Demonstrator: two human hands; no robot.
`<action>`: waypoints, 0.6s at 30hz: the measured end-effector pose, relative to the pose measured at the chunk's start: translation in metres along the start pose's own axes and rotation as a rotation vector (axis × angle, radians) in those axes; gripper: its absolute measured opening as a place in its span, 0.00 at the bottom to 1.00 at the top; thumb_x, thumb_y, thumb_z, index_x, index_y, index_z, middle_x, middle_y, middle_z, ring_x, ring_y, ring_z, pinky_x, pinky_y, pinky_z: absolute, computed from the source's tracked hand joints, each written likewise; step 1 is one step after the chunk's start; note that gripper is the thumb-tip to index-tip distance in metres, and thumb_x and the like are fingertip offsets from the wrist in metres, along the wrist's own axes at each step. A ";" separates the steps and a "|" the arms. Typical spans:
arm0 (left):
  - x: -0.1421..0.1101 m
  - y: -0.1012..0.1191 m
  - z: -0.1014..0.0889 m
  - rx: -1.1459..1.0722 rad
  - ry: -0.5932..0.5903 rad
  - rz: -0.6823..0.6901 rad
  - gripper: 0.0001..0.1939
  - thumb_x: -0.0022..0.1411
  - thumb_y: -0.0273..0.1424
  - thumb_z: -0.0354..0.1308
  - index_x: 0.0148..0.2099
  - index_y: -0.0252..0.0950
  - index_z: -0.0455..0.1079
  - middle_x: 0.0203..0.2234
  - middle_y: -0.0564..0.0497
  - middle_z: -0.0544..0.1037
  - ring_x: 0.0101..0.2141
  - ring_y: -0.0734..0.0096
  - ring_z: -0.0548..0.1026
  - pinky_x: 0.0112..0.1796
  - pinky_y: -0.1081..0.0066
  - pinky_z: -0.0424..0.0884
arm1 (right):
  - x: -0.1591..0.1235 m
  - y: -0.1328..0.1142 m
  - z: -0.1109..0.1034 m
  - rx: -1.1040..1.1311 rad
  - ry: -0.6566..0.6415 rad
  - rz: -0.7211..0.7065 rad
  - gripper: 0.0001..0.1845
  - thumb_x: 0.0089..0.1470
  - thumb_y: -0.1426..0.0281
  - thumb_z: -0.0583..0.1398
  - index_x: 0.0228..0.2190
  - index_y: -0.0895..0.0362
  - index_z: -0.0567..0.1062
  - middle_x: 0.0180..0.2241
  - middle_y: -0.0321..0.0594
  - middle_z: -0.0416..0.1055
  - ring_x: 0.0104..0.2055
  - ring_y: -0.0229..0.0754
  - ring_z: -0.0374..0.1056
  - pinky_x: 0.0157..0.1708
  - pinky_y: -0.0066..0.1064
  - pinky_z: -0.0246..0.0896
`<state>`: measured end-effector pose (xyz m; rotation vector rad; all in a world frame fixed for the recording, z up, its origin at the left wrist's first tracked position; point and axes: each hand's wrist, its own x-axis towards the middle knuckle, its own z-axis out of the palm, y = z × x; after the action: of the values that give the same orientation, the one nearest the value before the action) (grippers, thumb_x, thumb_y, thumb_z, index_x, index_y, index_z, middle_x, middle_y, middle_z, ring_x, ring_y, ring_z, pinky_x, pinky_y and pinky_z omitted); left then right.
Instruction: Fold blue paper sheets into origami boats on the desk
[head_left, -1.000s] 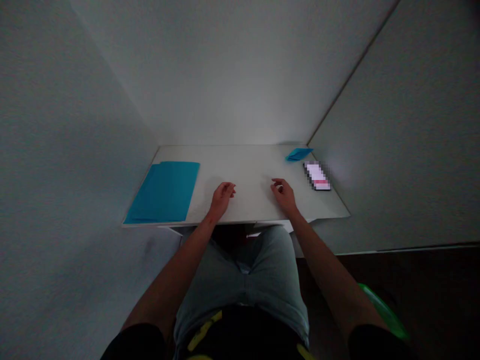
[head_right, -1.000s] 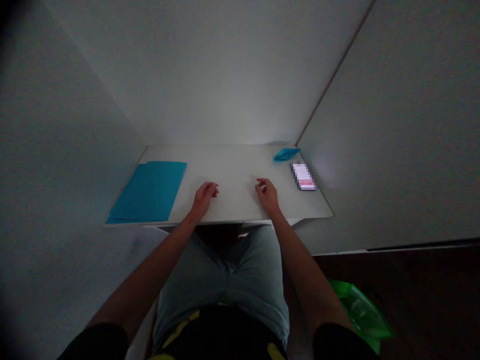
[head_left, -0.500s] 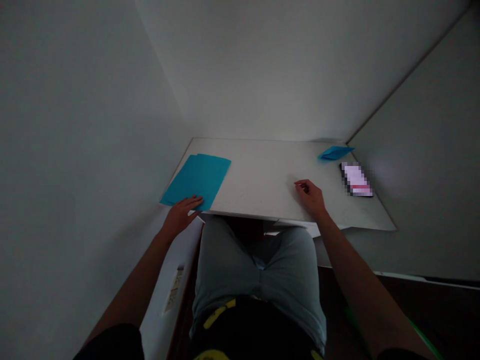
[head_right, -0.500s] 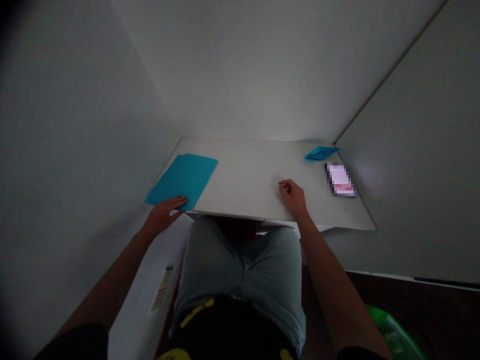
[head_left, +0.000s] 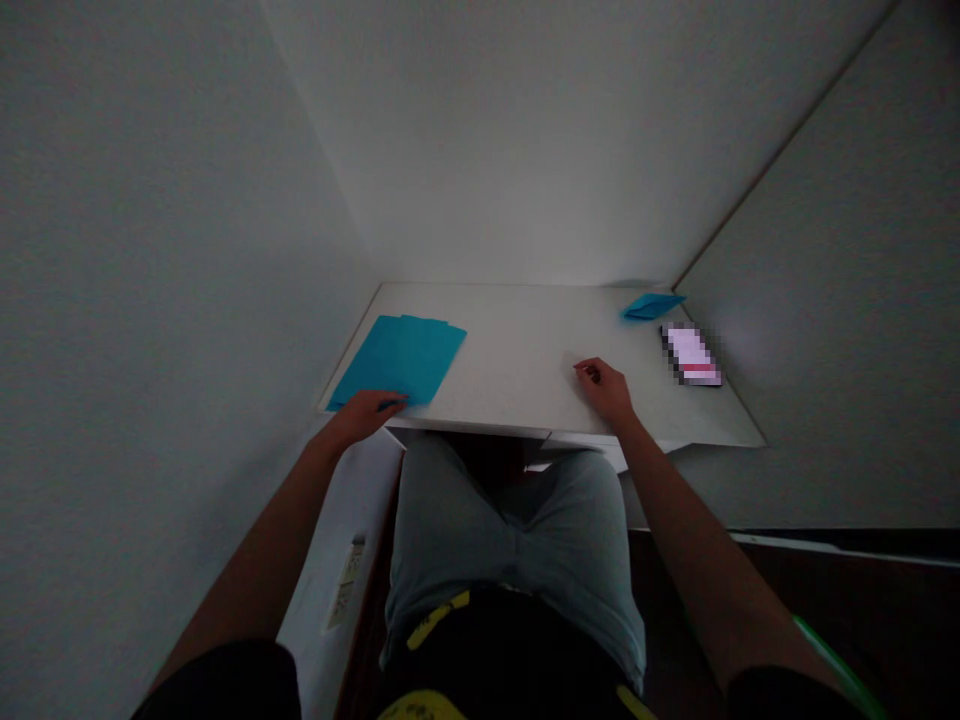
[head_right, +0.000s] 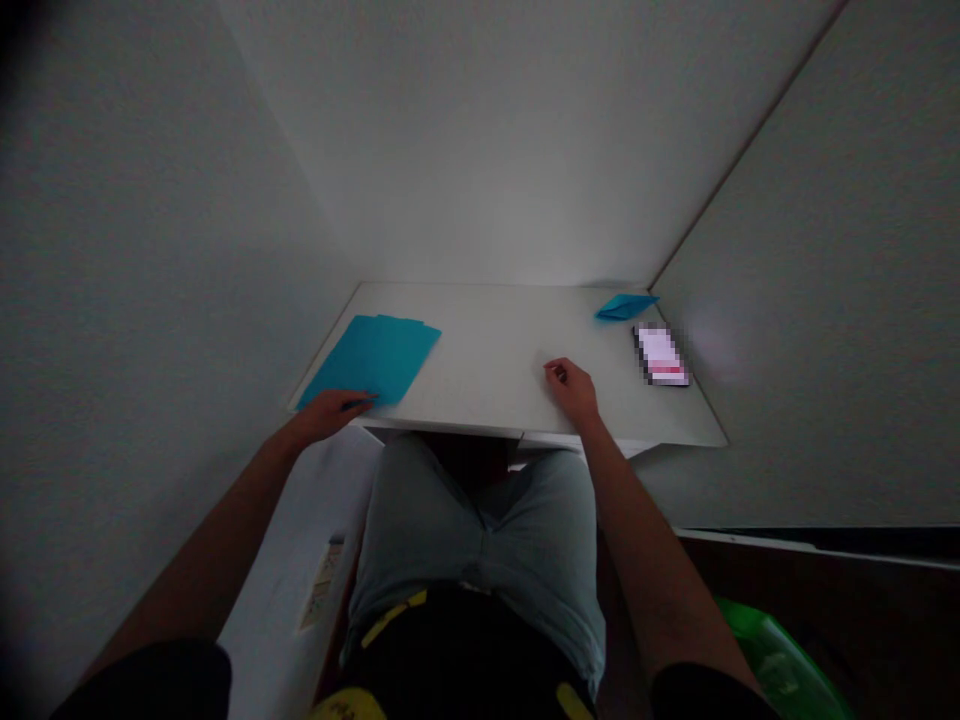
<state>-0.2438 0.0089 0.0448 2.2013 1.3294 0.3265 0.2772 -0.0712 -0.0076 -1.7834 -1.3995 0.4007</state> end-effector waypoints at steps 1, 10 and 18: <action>0.001 0.002 -0.002 0.018 -0.026 -0.013 0.26 0.65 0.54 0.57 0.48 0.43 0.85 0.52 0.46 0.86 0.55 0.46 0.83 0.59 0.53 0.75 | 0.000 0.001 0.001 -0.001 0.000 -0.005 0.18 0.59 0.57 0.60 0.41 0.55 0.82 0.29 0.41 0.77 0.30 0.46 0.70 0.34 0.37 0.62; 0.028 0.075 0.005 0.079 0.189 0.104 0.24 0.78 0.44 0.48 0.64 0.43 0.79 0.61 0.51 0.81 0.62 0.54 0.78 0.65 0.56 0.71 | 0.003 0.009 0.009 -0.027 0.050 -0.150 0.25 0.60 0.54 0.63 0.53 0.55 0.77 0.46 0.49 0.79 0.36 0.50 0.73 0.40 0.43 0.71; 0.057 0.181 0.082 0.165 -0.018 0.269 0.21 0.80 0.34 0.49 0.65 0.46 0.78 0.64 0.49 0.78 0.63 0.53 0.78 0.63 0.55 0.73 | -0.011 -0.012 0.007 -0.263 -0.074 -0.490 0.42 0.64 0.56 0.64 0.73 0.54 0.61 0.70 0.56 0.65 0.67 0.64 0.66 0.64 0.58 0.64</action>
<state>-0.0443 -0.0337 0.0753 2.5217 1.0844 0.3045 0.2609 -0.0780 -0.0053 -1.5592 -1.9476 0.0207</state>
